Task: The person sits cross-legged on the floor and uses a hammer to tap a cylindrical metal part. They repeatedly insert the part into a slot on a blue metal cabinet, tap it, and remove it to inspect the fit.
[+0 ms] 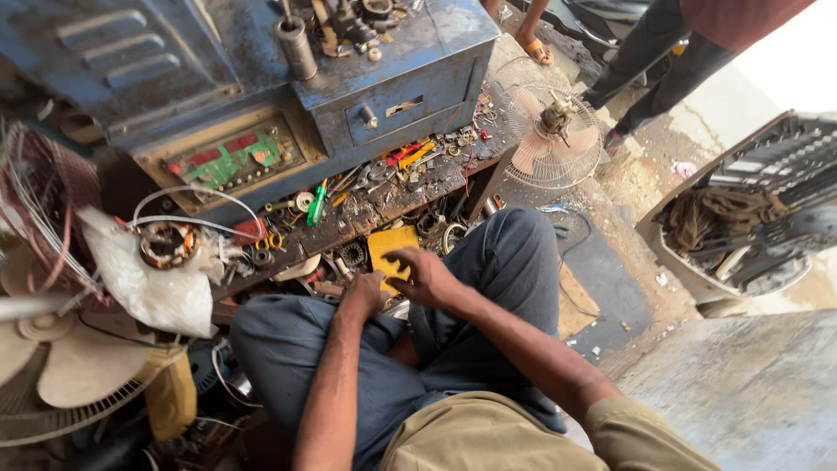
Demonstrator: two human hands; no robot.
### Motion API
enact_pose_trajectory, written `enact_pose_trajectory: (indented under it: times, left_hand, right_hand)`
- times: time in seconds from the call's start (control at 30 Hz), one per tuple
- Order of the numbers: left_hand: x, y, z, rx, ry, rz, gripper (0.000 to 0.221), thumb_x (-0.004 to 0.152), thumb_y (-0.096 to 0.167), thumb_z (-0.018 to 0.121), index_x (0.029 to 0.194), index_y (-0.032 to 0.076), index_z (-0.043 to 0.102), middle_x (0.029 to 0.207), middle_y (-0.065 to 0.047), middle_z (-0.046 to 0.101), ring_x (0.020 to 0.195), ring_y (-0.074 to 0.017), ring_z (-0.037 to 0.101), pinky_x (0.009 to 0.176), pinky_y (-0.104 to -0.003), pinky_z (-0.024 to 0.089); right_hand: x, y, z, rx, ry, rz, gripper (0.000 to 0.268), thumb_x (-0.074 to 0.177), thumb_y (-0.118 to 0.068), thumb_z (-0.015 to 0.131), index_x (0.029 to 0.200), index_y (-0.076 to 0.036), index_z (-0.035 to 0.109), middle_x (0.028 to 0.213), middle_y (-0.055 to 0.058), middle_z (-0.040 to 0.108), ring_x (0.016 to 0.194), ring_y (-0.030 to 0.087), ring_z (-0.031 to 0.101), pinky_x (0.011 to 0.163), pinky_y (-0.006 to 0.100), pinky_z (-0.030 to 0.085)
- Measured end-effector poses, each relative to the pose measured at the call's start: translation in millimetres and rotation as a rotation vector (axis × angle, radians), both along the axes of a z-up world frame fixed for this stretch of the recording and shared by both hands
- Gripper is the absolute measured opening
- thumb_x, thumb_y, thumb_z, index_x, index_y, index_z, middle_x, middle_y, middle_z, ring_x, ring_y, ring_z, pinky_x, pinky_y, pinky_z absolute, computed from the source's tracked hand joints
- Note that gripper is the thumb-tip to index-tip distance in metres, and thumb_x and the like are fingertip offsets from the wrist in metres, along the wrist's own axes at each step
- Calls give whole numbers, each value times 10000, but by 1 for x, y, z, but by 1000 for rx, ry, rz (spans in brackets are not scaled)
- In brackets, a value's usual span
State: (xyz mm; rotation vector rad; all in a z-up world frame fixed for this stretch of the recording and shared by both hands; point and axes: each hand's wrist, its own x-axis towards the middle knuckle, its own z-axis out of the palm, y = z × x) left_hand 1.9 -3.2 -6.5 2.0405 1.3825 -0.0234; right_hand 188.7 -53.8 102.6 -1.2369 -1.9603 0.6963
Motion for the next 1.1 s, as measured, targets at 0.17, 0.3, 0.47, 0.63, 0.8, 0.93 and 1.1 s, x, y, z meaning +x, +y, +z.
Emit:
enact_pose_trajectory:
  times: [0.17, 0.3, 0.47, 0.63, 0.8, 0.93, 1.1]
  left_hand:
    - [-4, -8, -12, 11, 101, -58, 398, 855, 316, 795, 1113, 42, 669, 1116, -216, 716, 1099, -401, 673, 949, -494, 534]
    - [-1, -11, -13, 3, 50, -13, 404, 844, 296, 807, 1098, 25, 649, 1100, -224, 714, 1080, -411, 674, 926, -502, 536]
    - [6, -14, -7, -32, 84, -64, 394, 860, 310, 806, 1065, 18, 638, 1076, -227, 719, 1071, -401, 685, 931, -495, 537]
    - [21, -17, 6, -67, 71, -108, 366, 858, 292, 804, 1055, 31, 640, 1060, -222, 715, 1072, -406, 676, 940, -501, 524]
    - [54, 7, 24, -51, 68, -246, 262, 840, 162, 745, 1050, 47, 638, 1080, -234, 710, 1076, -416, 677, 925, -512, 538]
    - [83, 27, 20, 66, 63, -240, 235, 838, 132, 711, 1040, 48, 623, 1075, -225, 701, 1037, -414, 678, 886, -536, 531]
    - [87, 10, -10, 12, 58, -251, 180, 929, 167, 631, 1071, 58, 653, 1072, -232, 701, 1017, -416, 686, 883, -536, 538]
  right_hand:
    - [16, 61, 39, 122, -14, -109, 600, 814, -249, 882, 1294, -37, 591, 1128, 155, 695, 1032, 316, 695, 842, 404, 597]
    - [26, 129, 70, 391, -75, -297, 722, 911, -268, 835, 1517, -90, 484, 1502, 215, 506, 1415, 401, 527, 1172, 498, 482]
    - [25, 175, 72, 91, 25, -448, 868, 839, -266, 824, 1576, -166, 378, 1656, 278, 253, 1485, 449, 382, 1155, 509, 396]
    - [15, 174, 28, 101, 96, -340, 968, 809, -274, 846, 1613, -187, 314, 1669, 281, 257, 1496, 452, 405, 1206, 484, 420]
    - [14, 163, 7, 25, 92, -287, 981, 836, -293, 881, 1617, -173, 301, 1640, 304, 290, 1433, 459, 465, 1154, 506, 448]
    - [22, 172, 14, -271, 309, -305, 958, 821, -300, 819, 1599, -189, 272, 1575, 229, 466, 1345, 383, 600, 934, 439, 623]
    - [32, 183, 3, -329, 403, -328, 971, 845, -255, 815, 1630, -186, 249, 1592, 229, 431, 1325, 403, 593, 991, 468, 609]
